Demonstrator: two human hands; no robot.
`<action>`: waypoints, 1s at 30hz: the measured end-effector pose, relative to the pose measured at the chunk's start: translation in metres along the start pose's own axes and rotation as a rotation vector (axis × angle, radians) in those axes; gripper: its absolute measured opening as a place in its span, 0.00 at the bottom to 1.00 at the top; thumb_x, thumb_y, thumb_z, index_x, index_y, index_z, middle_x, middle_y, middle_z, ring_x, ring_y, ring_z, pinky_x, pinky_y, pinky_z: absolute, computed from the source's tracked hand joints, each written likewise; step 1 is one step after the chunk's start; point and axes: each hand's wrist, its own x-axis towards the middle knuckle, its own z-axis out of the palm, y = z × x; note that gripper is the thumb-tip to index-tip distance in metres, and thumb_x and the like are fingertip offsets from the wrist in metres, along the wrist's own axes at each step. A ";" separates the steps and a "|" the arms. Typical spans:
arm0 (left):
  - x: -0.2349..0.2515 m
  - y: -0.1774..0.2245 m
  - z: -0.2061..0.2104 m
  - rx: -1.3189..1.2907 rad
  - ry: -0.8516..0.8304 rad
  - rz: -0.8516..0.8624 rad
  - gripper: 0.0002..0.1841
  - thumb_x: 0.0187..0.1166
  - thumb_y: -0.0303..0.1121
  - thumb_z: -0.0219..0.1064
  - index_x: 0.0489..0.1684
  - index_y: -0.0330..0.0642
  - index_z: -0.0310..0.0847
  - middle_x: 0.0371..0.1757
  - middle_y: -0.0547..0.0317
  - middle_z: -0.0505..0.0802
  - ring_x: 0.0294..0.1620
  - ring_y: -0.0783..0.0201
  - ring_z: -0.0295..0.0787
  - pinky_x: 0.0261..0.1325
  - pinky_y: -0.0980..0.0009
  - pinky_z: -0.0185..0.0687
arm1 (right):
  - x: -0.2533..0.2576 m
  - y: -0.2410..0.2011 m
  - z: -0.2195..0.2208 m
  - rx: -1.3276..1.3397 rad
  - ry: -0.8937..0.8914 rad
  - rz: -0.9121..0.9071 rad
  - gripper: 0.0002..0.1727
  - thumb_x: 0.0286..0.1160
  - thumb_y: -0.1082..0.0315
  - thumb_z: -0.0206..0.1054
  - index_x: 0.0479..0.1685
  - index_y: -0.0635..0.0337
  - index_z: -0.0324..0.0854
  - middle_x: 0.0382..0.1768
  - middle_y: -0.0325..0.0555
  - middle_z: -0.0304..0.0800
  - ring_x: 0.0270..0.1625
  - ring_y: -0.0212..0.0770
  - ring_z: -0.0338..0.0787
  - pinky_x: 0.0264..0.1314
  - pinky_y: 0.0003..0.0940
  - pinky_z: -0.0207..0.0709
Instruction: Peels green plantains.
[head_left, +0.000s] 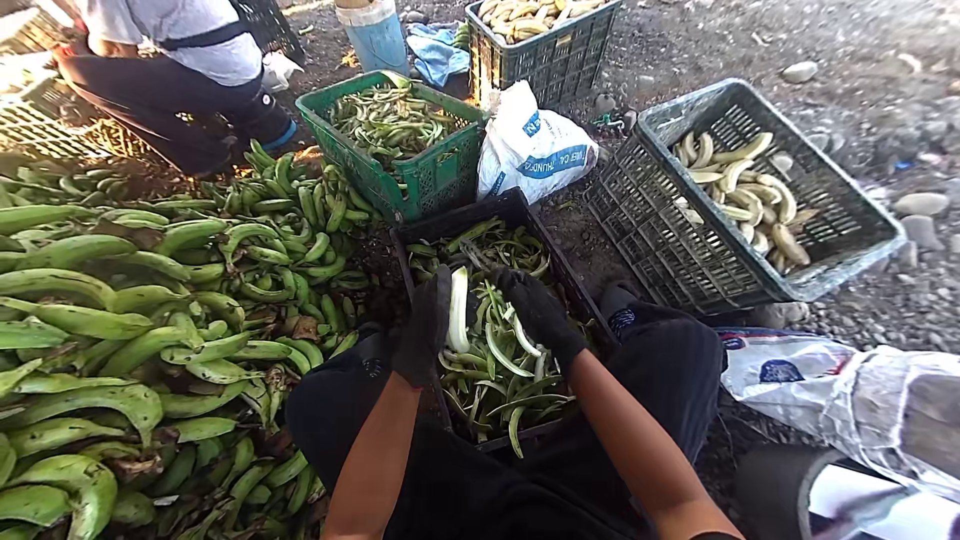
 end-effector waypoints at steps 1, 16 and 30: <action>0.003 -0.003 -0.006 -0.017 -0.020 0.004 0.25 0.95 0.47 0.40 0.58 0.41 0.81 0.34 0.59 0.86 0.31 0.69 0.82 0.39 0.69 0.83 | 0.002 0.001 -0.009 -0.031 0.033 -0.020 0.34 0.88 0.35 0.45 0.63 0.53 0.84 0.46 0.56 0.90 0.49 0.56 0.88 0.50 0.65 0.77; 0.084 -0.018 -0.011 0.885 -0.503 -0.421 0.27 0.90 0.49 0.57 0.68 0.30 0.77 0.62 0.31 0.86 0.65 0.39 0.83 0.71 0.40 0.73 | 0.051 0.061 -0.101 -0.636 -0.288 0.308 0.42 0.75 0.25 0.54 0.49 0.59 0.89 0.53 0.60 0.91 0.64 0.62 0.86 0.66 0.71 0.70; 0.276 0.050 0.110 1.106 -0.457 0.225 0.31 0.89 0.54 0.54 0.84 0.44 0.68 0.62 0.35 0.88 0.63 0.37 0.86 0.66 0.34 0.76 | 0.061 0.046 -0.117 -0.695 -0.317 0.333 0.39 0.79 0.29 0.54 0.46 0.60 0.88 0.48 0.60 0.91 0.60 0.62 0.88 0.63 0.66 0.73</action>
